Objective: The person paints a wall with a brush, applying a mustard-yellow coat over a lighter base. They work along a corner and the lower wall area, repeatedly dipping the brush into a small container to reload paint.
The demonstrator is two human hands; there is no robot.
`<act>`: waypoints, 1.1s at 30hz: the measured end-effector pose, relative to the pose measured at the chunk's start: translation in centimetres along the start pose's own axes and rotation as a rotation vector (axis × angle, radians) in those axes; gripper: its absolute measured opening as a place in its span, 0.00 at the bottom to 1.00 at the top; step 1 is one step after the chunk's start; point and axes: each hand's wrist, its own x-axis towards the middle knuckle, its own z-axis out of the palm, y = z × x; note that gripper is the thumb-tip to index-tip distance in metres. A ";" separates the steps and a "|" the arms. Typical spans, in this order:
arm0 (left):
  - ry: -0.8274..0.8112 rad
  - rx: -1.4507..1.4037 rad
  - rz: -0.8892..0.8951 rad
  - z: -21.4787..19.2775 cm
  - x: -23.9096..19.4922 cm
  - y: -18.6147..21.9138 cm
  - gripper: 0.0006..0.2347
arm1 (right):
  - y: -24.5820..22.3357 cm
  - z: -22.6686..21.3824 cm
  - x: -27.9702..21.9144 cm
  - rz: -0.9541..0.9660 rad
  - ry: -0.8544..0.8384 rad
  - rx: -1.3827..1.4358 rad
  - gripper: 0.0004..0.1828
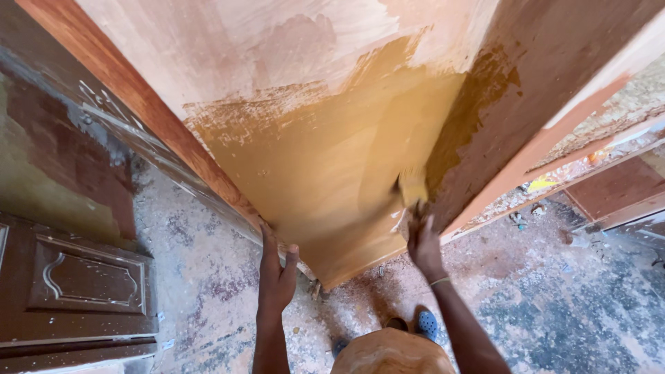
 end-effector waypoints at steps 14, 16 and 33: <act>-0.009 0.066 0.066 -0.5 -0.1 -0.5 0.35 | -9.6 -1.3 -1.1 0.983 -0.312 2.142 0.10; -0.028 0.035 0.085 -0.8 0.3 -0.6 0.35 | -14.1 -5.5 1.0 0.753 -0.551 2.297 0.18; -0.121 -0.104 0.128 -2.2 0.3 1.1 0.35 | -7.0 6.6 -11.1 0.285 -0.645 -0.079 0.23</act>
